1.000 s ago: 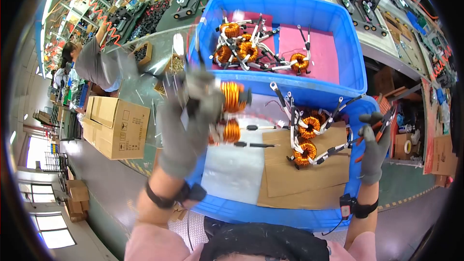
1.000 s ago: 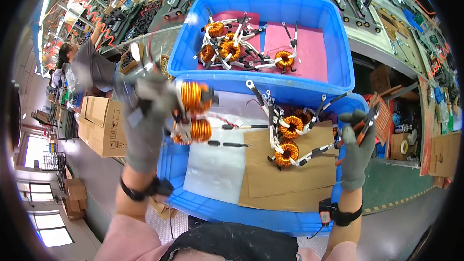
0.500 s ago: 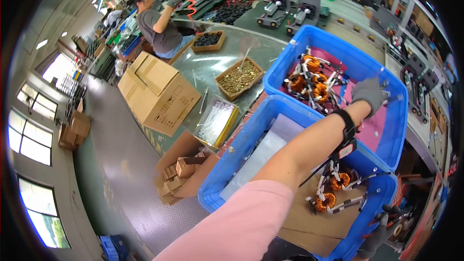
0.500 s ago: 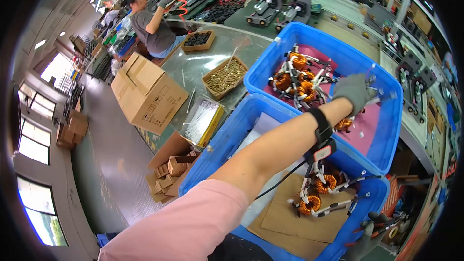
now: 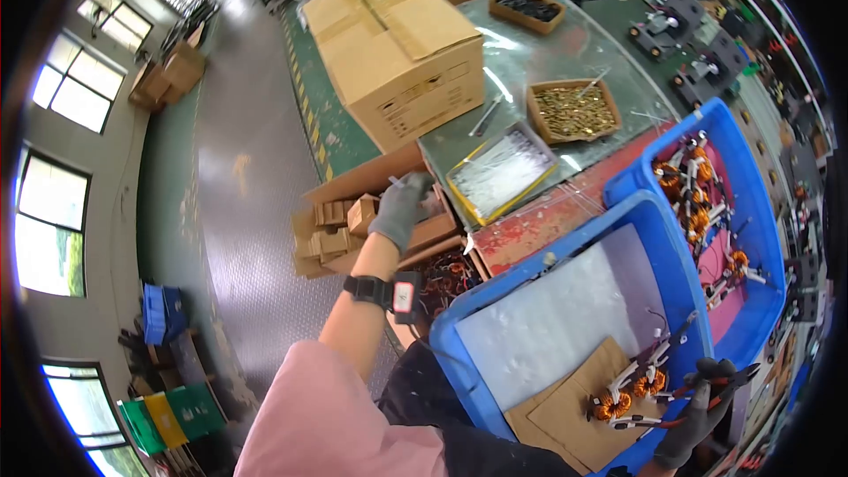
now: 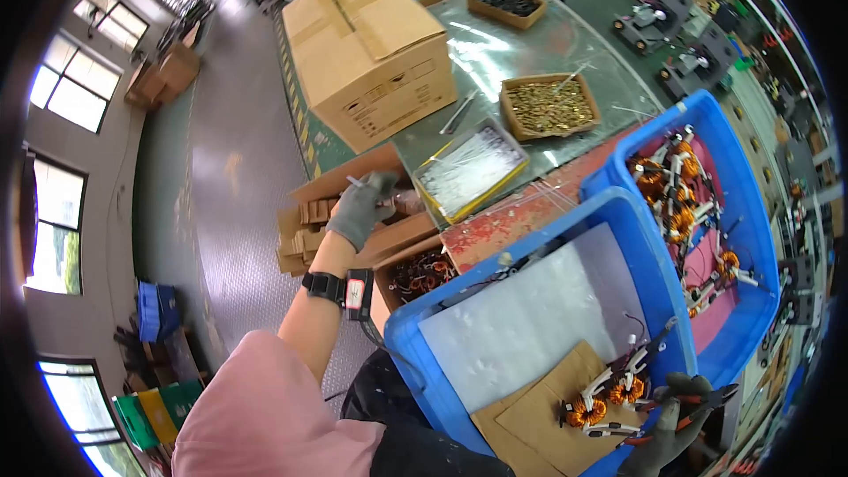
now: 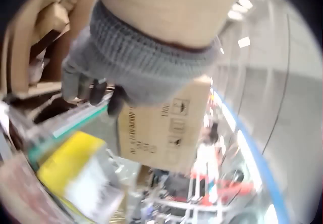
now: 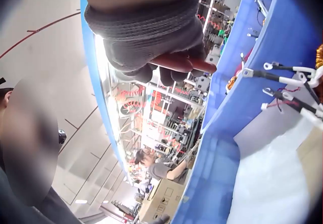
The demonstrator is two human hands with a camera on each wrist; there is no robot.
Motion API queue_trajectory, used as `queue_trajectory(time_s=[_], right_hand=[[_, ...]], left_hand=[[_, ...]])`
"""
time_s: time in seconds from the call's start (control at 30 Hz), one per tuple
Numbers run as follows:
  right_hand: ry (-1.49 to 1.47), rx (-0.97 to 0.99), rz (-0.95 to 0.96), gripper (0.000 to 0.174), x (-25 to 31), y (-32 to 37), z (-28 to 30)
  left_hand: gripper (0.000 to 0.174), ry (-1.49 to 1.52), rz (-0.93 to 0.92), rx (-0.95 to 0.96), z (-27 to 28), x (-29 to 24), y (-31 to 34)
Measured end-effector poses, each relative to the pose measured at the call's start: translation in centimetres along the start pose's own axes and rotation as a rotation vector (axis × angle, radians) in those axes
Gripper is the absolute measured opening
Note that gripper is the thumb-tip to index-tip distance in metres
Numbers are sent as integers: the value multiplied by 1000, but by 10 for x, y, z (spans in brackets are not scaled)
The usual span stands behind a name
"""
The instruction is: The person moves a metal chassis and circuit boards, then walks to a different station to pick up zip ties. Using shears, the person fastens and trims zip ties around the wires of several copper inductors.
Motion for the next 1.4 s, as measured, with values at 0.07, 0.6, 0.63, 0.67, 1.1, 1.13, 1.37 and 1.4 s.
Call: queue_trajectory(time_s=[0.07, 0.6, 0.63, 0.67, 1.1, 1.13, 1.37, 1.4], right_hand=[[32, 70, 41, 43, 10, -4, -16], [892, 552, 834, 46, 75, -88, -224], [972, 643, 870, 47, 72, -97, -241], [1051, 732, 905, 48, 69, -104, -257], [1318, 580, 743, 37, 30, -147, -307], [1034, 485, 676, 37, 40, -145, -297], [248, 409, 538, 19, 72, -132, -168], [395, 404, 584, 18, 74, -127, -141]], left_hand=[[34, 41, 158, 183, -50, 89, 7], [22, -72, -42, 224, -71, -48, -94], [23, -185, 52, 235, -89, -50, -98], [24, -299, 145, 241, -102, -48, -103], [28, -20, 189, 287, -19, -94, -110], [28, 18, 165, 288, -9, -111, -105], [18, -141, -403, 203, 4, -237, -57], [15, -195, -594, 102, 1, -253, -47]])
Point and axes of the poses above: each hand's wrist, its own y-axis away from the middle knuckle, its own z-axis out of the back of the hand, x = y × z, the point moved 1 cm from there along -y, towards the middle knuckle, and after that the axes turned 5 degrees about y, right-handed, at the moved point
